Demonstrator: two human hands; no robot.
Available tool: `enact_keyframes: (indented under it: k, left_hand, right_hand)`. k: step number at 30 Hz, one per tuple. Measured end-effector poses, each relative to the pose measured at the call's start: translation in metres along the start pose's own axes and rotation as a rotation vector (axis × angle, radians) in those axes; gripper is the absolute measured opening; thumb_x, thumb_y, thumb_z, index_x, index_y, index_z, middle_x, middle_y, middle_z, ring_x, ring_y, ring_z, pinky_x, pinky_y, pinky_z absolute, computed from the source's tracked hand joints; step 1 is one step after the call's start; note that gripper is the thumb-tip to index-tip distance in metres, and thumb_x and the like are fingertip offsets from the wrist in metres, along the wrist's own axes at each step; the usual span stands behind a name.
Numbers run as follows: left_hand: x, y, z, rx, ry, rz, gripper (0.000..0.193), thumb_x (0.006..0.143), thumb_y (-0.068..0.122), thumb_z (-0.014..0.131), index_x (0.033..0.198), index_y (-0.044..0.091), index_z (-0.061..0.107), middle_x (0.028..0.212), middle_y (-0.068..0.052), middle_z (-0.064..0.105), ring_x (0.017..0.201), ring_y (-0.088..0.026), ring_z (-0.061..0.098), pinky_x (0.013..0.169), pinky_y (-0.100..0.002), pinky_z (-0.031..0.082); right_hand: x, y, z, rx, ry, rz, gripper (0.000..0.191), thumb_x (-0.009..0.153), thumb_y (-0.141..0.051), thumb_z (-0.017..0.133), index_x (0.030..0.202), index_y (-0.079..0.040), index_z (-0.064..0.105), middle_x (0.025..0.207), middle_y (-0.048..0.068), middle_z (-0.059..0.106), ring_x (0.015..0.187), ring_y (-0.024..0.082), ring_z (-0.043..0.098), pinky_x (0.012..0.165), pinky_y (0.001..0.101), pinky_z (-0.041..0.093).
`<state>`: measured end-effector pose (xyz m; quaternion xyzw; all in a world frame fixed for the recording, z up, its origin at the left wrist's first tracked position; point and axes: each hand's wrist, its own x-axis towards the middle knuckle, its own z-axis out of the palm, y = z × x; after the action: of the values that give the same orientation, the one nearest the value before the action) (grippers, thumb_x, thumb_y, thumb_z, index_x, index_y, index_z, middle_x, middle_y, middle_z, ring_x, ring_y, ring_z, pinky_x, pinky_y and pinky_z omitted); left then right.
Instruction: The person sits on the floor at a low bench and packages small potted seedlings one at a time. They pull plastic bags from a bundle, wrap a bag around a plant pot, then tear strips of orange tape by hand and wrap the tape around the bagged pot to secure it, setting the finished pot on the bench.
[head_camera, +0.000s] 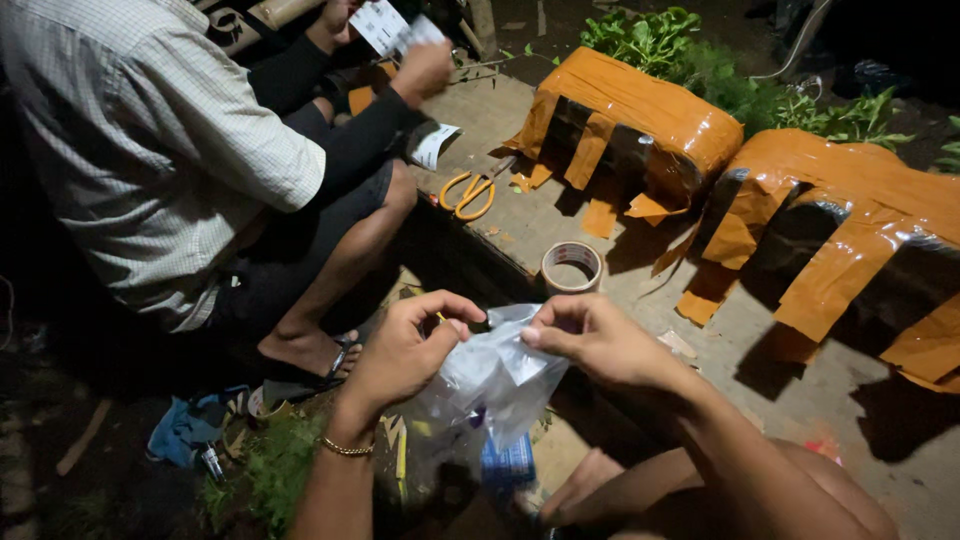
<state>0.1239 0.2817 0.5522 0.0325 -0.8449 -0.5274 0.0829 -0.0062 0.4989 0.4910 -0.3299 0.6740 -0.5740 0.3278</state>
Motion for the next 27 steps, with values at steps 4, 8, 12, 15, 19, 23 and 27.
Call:
enact_keyframes:
  k: [4, 8, 12, 15, 19, 23, 27]
  left_hand:
    - [0.0, 0.02, 0.001, 0.148, 0.019, 0.011, 0.021, 0.086, 0.008, 0.063, 0.1, 0.004, 0.078, 0.078, -0.002, 0.074, 0.071, -0.005, 0.063, 0.065, -0.022, 0.051]
    - [-0.003, 0.034, 0.002, 0.255, -0.054, -0.058, 0.023, 0.082, 0.013, 0.069, 0.1, 0.008, 0.082, 0.079, -0.001, 0.077, 0.058, -0.01, 0.06, 0.054, -0.027, 0.048]
    - [-0.003, 0.032, 0.008, 0.26, -0.149, 0.156, 0.025, 0.078, 0.018, 0.083, 0.097, 0.003, 0.08, 0.074, -0.004, 0.074, 0.062, -0.008, 0.063, 0.056, -0.024, 0.05]
    - [0.001, 0.019, 0.02, 0.233, -0.131, 0.044, 0.025, 0.078, 0.019, 0.084, 0.097, 0.003, 0.081, 0.07, -0.001, 0.073, 0.057, -0.005, 0.059, 0.052, -0.024, 0.047]
    - [0.005, 0.002, 0.029, -0.114, -0.119, -0.042, 0.018, 0.089, 0.015, 0.08, 0.098, -0.001, 0.082, 0.073, 0.002, 0.068, 0.064, -0.003, 0.052, 0.055, -0.024, 0.041]
    - [0.01, -0.005, 0.029, -0.334, -0.089, -0.14, 0.017, 0.085, 0.009, 0.081, 0.096, -0.003, 0.077, 0.082, 0.001, 0.074, 0.068, -0.005, 0.062, 0.059, -0.023, 0.05]
    - [0.011, -0.003, 0.032, -0.362, -0.114, -0.065, 0.021, 0.082, 0.007, 0.082, 0.101, -0.001, 0.076, 0.089, 0.002, 0.075, 0.076, -0.003, 0.064, 0.068, -0.021, 0.053]
  right_hand:
    - [0.003, 0.011, -0.014, -0.042, 0.008, -0.086, 0.022, 0.094, -0.026, 0.072, 0.091, -0.004, 0.074, 0.077, -0.002, 0.067, 0.072, 0.005, 0.057, 0.064, 0.0248, 0.048]
    - [0.002, 0.009, -0.018, 0.247, -0.111, -0.039, 0.025, 0.1, -0.027, 0.063, 0.098, -0.005, 0.074, 0.083, -0.003, 0.068, 0.076, 0.005, 0.058, 0.069, 0.0241, 0.049]
    - [-0.006, 0.002, -0.016, 0.589, -0.079, 0.121, 0.026, 0.103, -0.029, 0.061, 0.096, -0.006, 0.071, 0.082, 0.001, 0.068, 0.069, 0.01, 0.059, 0.062, 0.0272, 0.047]
    - [-0.008, -0.001, -0.014, 0.642, -0.015, 0.165, 0.027, 0.099, -0.029, 0.059, 0.096, -0.006, 0.073, 0.085, 0.003, 0.074, 0.073, 0.012, 0.065, 0.069, 0.0296, 0.055]
    - [-0.003, -0.002, -0.021, 0.462, 0.28, 0.105, 0.029, 0.1, -0.03, 0.06, 0.105, -0.007, 0.078, 0.089, 0.002, 0.073, 0.074, 0.012, 0.058, 0.066, 0.0298, 0.045]
    - [0.0, -0.005, -0.028, -0.17, 0.532, -0.312, 0.026, 0.095, -0.024, 0.069, 0.109, -0.004, 0.078, 0.1, 0.005, 0.07, 0.096, 0.015, 0.066, 0.087, 0.0308, 0.051]
    - [-0.009, -0.011, -0.021, -0.193, 0.273, -0.442, 0.027, 0.085, -0.021, 0.078, 0.107, -0.005, 0.075, 0.102, 0.007, 0.067, 0.099, 0.016, 0.064, 0.088, 0.0302, 0.049]
